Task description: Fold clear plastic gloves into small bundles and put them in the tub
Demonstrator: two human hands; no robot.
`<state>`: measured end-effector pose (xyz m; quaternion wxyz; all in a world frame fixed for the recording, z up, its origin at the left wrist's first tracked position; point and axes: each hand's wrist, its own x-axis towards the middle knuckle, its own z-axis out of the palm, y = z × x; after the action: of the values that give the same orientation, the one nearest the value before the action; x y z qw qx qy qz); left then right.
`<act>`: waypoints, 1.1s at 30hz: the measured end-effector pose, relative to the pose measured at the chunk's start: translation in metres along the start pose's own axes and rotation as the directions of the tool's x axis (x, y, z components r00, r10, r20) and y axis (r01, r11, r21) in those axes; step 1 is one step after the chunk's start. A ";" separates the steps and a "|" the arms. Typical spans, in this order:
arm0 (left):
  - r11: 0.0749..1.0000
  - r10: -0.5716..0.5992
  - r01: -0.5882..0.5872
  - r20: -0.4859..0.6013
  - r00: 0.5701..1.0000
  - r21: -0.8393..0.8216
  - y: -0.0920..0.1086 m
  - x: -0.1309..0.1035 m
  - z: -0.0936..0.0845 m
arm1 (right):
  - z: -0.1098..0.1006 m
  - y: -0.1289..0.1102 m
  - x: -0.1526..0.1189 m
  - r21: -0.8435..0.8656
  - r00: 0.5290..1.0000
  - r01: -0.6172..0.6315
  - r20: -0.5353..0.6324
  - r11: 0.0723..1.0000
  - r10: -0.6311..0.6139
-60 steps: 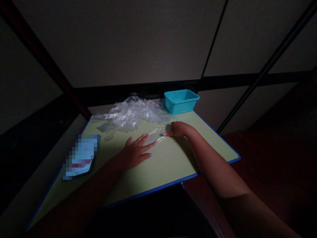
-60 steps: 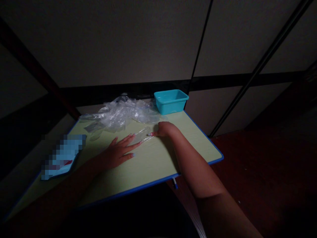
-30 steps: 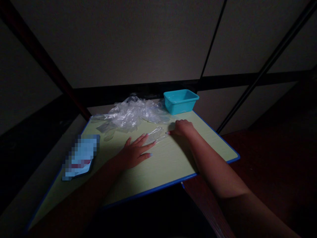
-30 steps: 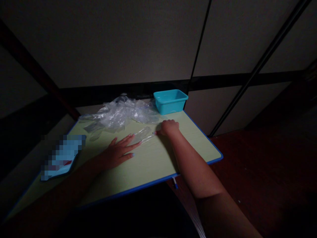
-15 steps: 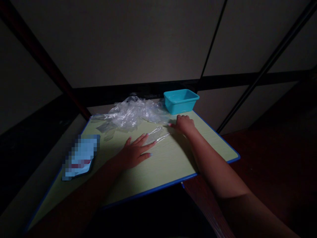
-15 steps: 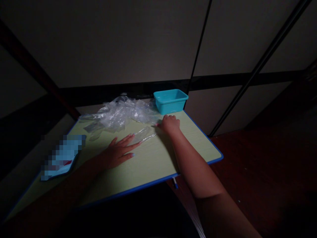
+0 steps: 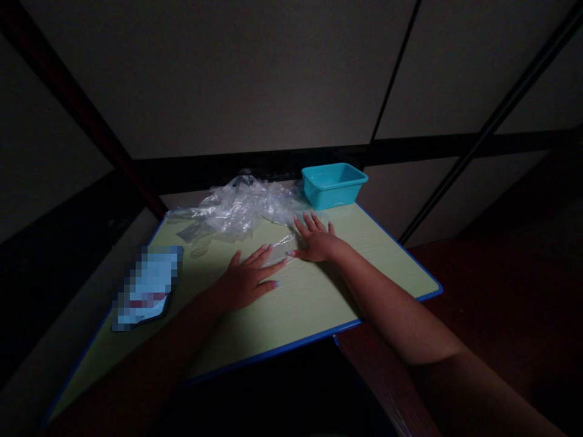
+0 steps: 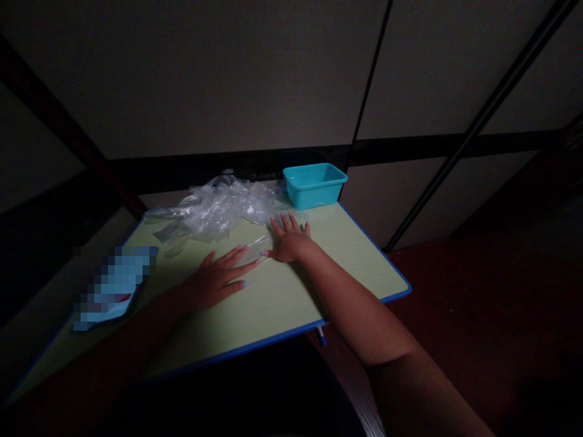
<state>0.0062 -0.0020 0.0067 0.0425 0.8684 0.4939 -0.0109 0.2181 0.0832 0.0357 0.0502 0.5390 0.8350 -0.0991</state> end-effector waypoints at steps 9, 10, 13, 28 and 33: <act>1.000 -0.010 0.010 0.022 1.000 -0.005 0.003 -0.001 -0.005 | -0.004 0.014 0.004 -0.027 0.989 -0.097 0.107 0.995 0.099; 1.000 -0.011 0.012 0.025 1.000 -0.007 0.003 -0.001 -0.005 | -0.006 0.016 0.003 -0.030 0.987 -0.112 0.114 0.993 0.115; 1.000 -0.016 0.017 0.029 0.999 -0.013 0.003 -0.001 -0.005 | -0.009 0.020 0.001 -0.042 0.981 -0.143 0.130 0.989 0.147; 0.997 -0.066 0.068 -0.098 0.993 0.019 0.007 -0.002 0.002 | 0.005 -0.018 -0.018 -0.019 0.899 0.438 -0.003 0.899 -0.438; 0.996 -0.078 0.082 -0.134 0.988 0.028 0.010 -0.002 0.003 | 0.016 -0.029 -0.015 -0.005 0.853 0.521 -0.036 0.853 -0.521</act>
<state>0.0139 -0.0086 0.0044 -0.0054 0.8473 0.5298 0.0368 0.1974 0.0542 0.0263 0.0053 0.2945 0.9503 -0.1012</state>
